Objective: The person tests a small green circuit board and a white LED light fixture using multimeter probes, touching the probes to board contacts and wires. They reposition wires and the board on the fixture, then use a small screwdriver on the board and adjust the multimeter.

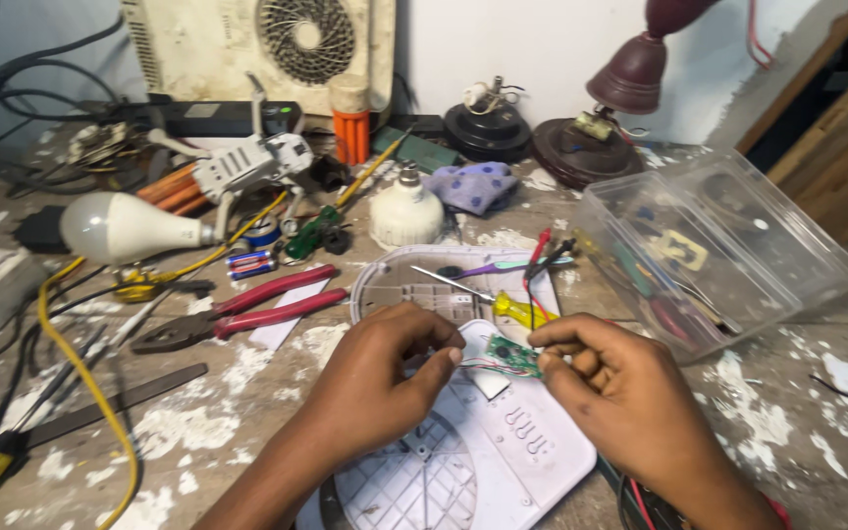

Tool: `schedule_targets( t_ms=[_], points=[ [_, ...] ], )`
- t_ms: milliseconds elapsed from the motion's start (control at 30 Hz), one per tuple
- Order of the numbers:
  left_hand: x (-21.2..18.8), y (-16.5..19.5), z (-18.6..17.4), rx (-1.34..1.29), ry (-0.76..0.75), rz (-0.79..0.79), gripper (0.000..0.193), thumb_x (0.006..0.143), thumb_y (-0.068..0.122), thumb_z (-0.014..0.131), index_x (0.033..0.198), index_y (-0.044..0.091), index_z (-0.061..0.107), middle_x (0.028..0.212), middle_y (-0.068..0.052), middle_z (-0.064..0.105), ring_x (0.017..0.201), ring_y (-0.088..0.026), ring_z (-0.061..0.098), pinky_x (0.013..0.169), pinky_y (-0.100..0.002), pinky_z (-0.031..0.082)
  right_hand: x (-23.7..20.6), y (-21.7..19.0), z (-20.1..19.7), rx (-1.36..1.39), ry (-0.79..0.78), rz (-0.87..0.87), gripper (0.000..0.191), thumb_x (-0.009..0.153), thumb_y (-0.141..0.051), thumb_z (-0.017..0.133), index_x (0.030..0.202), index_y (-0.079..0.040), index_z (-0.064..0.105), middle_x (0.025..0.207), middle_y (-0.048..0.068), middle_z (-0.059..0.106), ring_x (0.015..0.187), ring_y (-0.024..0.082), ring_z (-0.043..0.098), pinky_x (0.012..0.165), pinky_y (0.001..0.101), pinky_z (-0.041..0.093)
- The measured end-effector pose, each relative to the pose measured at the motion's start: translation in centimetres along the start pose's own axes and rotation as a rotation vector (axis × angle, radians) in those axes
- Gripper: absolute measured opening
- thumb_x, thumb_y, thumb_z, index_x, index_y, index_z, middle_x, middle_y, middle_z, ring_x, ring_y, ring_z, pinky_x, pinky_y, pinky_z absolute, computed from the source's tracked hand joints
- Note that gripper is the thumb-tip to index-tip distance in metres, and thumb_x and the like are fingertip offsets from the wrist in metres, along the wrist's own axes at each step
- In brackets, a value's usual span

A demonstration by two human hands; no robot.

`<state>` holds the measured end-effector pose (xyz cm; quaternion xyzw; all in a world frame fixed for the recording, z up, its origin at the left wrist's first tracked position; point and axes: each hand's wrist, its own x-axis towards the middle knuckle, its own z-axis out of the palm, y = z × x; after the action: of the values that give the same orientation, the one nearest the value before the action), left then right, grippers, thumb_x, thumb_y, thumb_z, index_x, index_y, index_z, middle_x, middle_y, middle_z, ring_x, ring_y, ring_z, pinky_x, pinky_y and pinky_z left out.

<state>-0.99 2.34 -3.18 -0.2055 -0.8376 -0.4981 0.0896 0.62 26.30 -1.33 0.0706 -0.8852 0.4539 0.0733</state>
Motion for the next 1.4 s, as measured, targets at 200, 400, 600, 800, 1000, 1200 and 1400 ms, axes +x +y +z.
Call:
schedule_targets(
  t_ms=[200,400,600,800,1000,1200,1400],
  points=[
    [-0.3,-0.7,-1.6,0.286,0.078,0.112,0.013,0.082,0.018,0.07,0.088,0.007,0.074,0.087,-0.012,0.068,0.083,-0.032,0.066,0.073,-0.046,0.051,0.2,1.2,-0.1,-0.003,-0.022,0.081,0.016,0.087,-0.007,0.075,0.102,-0.005,0.078,0.064,-0.002,0.06,0.053,0.004,0.047,0.045,0.0233,0.037],
    [-0.6,-0.9,-2.2,0.427,-0.011,0.015,0.018,0.084,0.024,0.068,0.084,0.007,0.073,0.086,-0.013,0.068,0.088,-0.036,0.066,0.078,-0.051,0.05,0.3,0.4,-0.1,-0.007,-0.032,0.134,0.017,0.088,-0.007,0.073,0.103,-0.003,0.077,0.073,0.002,0.069,0.058,0.005,0.056,0.05,0.0234,0.047],
    [-0.4,-0.4,-2.3,0.422,-0.061,-0.074,0.02,0.086,0.027,0.067,0.088,0.009,0.075,0.09,-0.012,0.07,0.089,-0.035,0.067,0.079,-0.051,0.052,0.1,1.1,-0.3,-0.033,-0.02,0.139,0.016,0.088,-0.008,0.073,0.103,-0.002,0.076,0.075,0.003,0.069,0.058,0.005,0.054,0.05,0.0246,0.044],
    [-0.3,-0.3,-2.4,0.374,-0.094,-0.157,0.018,0.084,0.027,0.069,0.092,0.013,0.077,0.09,-0.009,0.075,0.088,-0.031,0.071,0.078,-0.048,0.054,-0.1,2.1,-0.3,0.041,-0.05,0.18,0.016,0.089,-0.006,0.071,0.104,0.0,0.073,0.071,0.005,0.065,0.057,0.007,0.052,0.049,0.0259,0.042],
    [-0.1,-0.6,-2.4,0.331,-0.112,-0.176,0.017,0.082,0.024,0.071,0.095,0.016,0.079,0.092,-0.006,0.078,0.087,-0.027,0.073,0.077,-0.043,0.056,-0.1,1.8,-0.6,-0.061,-0.116,0.194,0.015,0.091,-0.012,0.069,0.104,-0.004,0.068,0.072,0.007,0.065,0.059,0.009,0.054,0.052,0.0284,0.046],
    [0.1,-0.9,-2.2,0.312,-0.088,-0.154,0.017,0.082,0.025,0.073,0.093,0.015,0.08,0.09,-0.007,0.078,0.085,-0.027,0.074,0.077,-0.042,0.056,-0.2,1.4,-0.5,-0.301,-0.087,0.131,0.023,0.092,-0.019,0.068,0.112,-0.009,0.067,0.085,0.009,0.07,0.071,0.017,0.067,0.065,0.0348,0.056],
    [0.5,-1.4,-1.5,0.344,-0.086,-0.143,0.018,0.083,0.027,0.073,0.092,0.014,0.082,0.089,-0.01,0.077,0.085,-0.03,0.074,0.079,-0.045,0.056,-1.0,0.1,-0.3,-0.564,-0.094,-0.028,0.02,0.096,-0.023,0.062,0.112,-0.01,0.061,0.102,0.012,0.071,0.091,0.028,0.071,0.078,0.0414,0.056]
  ],
)
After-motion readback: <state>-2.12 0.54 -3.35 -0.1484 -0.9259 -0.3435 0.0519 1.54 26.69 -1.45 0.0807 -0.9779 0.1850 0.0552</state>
